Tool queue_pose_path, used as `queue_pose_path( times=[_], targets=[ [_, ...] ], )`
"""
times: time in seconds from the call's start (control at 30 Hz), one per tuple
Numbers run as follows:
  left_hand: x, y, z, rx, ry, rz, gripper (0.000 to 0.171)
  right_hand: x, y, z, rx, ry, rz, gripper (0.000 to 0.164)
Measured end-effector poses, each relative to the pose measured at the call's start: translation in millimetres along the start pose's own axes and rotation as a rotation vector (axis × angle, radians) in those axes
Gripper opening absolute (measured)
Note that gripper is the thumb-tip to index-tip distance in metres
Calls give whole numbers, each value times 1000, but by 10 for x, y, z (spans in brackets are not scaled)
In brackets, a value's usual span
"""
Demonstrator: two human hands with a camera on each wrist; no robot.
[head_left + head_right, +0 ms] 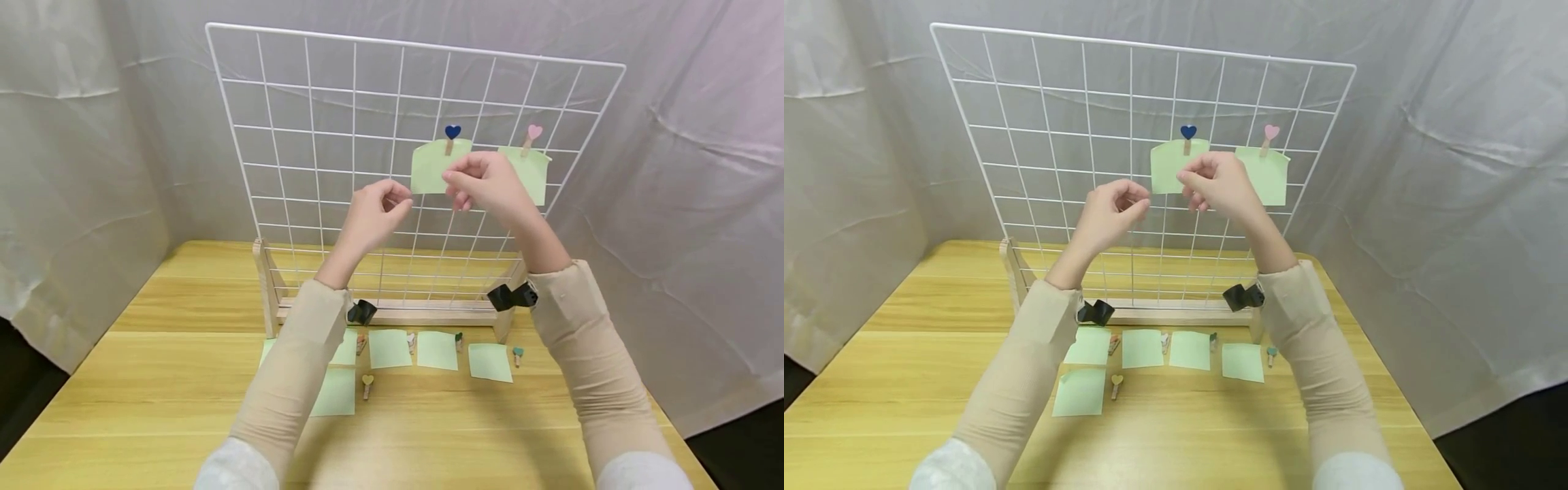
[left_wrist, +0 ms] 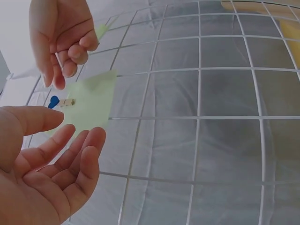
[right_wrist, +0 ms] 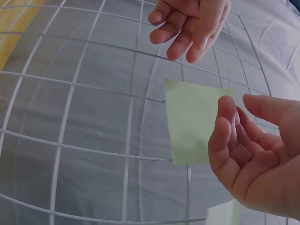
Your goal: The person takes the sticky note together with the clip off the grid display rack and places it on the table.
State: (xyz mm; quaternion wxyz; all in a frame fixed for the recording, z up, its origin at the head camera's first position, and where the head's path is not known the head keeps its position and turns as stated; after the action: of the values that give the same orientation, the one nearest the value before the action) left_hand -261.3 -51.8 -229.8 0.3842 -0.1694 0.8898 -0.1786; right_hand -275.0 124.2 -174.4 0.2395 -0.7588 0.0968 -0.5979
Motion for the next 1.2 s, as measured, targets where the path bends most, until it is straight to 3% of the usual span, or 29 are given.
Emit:
queue_pose_path(
  times=[0.33,0.63,0.9,1.2],
  targets=[
    [-63,-5,-103,-28,-28,-19,20,179,-126,-102,-82,-23,-29,17],
    [-79,20,-157,-85,-12,-15,20,240,-162,-154,-143,-45,0,15],
    [-161,25,-192,-114,41,10,22,289,-226,-202,-148,-56,-26,15],
    [-204,25,-249,-116,-27,49,26,327,-245,-218,-150,-26,18,22]
  ],
)
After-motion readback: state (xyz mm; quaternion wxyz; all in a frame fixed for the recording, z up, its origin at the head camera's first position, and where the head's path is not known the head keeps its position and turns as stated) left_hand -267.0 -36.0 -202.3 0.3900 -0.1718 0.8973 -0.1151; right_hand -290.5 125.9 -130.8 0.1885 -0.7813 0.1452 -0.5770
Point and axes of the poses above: each hand's wrist, its own z-axis away from the middle knuckle, its own y-axis out of the palm, x = y × z, the point moved 2 cm from there along -z, towards the middle knuckle, and after that the axes turned 11 degrees about y, right-handed, at the moved point
